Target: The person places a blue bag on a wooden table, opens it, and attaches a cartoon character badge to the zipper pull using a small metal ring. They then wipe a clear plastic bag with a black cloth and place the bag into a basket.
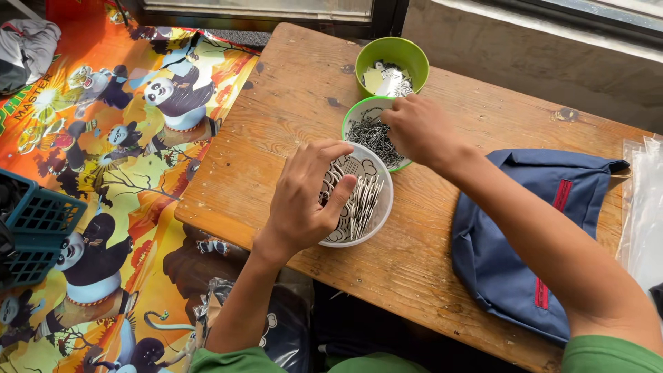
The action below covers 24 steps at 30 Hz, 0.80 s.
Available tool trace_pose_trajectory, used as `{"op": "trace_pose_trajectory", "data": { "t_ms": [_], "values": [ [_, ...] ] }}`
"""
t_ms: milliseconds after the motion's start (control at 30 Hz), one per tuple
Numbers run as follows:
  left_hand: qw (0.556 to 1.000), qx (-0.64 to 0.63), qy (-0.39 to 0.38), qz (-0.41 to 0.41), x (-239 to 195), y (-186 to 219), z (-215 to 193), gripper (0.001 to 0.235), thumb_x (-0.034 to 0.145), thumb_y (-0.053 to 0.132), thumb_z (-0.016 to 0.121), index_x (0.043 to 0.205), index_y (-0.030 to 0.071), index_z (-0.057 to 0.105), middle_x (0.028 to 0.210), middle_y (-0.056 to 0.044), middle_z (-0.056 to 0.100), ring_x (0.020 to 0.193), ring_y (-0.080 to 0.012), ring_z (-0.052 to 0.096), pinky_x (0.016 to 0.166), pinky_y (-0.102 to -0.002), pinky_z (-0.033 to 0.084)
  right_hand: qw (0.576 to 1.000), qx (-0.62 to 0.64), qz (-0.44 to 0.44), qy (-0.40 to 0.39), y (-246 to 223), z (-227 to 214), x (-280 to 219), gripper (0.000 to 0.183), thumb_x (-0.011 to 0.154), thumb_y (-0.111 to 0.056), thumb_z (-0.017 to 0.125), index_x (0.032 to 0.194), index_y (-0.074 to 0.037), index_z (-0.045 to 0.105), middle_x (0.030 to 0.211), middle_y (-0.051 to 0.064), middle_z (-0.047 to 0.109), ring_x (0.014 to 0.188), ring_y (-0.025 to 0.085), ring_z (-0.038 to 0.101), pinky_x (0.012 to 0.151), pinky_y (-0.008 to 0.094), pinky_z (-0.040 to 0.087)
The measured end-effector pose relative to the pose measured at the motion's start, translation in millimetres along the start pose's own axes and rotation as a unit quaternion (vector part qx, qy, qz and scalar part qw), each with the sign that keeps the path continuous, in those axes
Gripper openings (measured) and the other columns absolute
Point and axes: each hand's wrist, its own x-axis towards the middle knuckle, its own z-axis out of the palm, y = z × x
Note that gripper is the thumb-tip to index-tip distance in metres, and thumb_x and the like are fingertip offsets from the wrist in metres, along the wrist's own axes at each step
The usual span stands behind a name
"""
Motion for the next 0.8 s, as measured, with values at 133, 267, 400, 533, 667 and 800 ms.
{"op": "trace_pose_trajectory", "data": {
  "t_ms": [133,267,400,533,667,800],
  "values": [
    [0.999,0.033,-0.020,-0.006,0,2,1,0.036,0.104,0.033,0.051,0.128,0.007,0.058,0.115,-0.013,0.061,0.111,-0.0348,0.060,0.096,-0.046,0.044,0.993,-0.104,-0.049,0.017,-5,27,15,0.019,0.079,-0.011,0.072,0.096,-0.018,0.075,0.096,0.007,0.069,0.084,0.026,0.067,0.065,0.035,0.049],
    [0.999,0.033,-0.019,-0.016,-2,0,1,0.037,0.105,0.035,0.050,0.128,0.008,0.058,0.114,-0.013,0.061,0.109,-0.0358,0.060,0.094,-0.047,0.045,0.994,-0.085,-0.072,-0.020,-8,20,17,0.020,0.078,-0.006,0.070,0.093,-0.018,0.078,0.094,0.006,0.071,0.083,0.025,0.068,0.062,0.034,0.049],
    [0.999,0.021,-0.015,-0.025,-3,-2,2,0.037,0.105,0.036,0.049,0.129,0.009,0.058,0.115,-0.012,0.062,0.111,-0.0340,0.061,0.096,-0.045,0.044,0.998,-0.010,-0.060,0.016,-4,-10,6,0.010,0.088,-0.014,0.071,0.093,-0.018,0.079,0.090,0.005,0.072,0.081,0.022,0.069,0.067,0.033,0.056],
    [0.999,0.002,-0.010,-0.038,-6,-5,2,0.038,0.106,0.037,0.045,0.130,0.011,0.059,0.116,-0.011,0.063,0.108,-0.0337,0.062,0.095,-0.045,0.045,0.986,0.133,-0.070,0.072,4,-36,-6,0.008,0.093,-0.011,0.072,0.098,-0.011,0.079,0.091,0.012,0.072,0.083,0.027,0.069,0.072,0.038,0.057],
    [0.999,-0.005,-0.010,-0.044,-8,-6,3,0.041,0.107,0.039,0.041,0.130,0.012,0.059,0.116,-0.010,0.063,0.107,-0.0324,0.062,0.094,-0.044,0.045,0.971,0.208,-0.067,0.095,2,-60,-19,0.011,0.093,-0.005,0.070,0.103,-0.003,0.076,0.094,0.018,0.070,0.079,0.031,0.064,0.070,0.045,0.055],
    [0.998,-0.032,-0.006,-0.047,-7,1,-3,0.049,0.108,0.041,0.031,0.134,0.007,0.053,0.122,-0.015,0.062,0.113,-0.0338,0.060,0.099,-0.044,0.045,0.902,0.416,0.003,0.118,-11,-99,-30,0.004,0.097,-0.001,0.065,0.100,-0.002,0.068,0.092,0.011,0.068,0.085,0.020,0.066,0.077,0.031,0.052]
  ]
}}
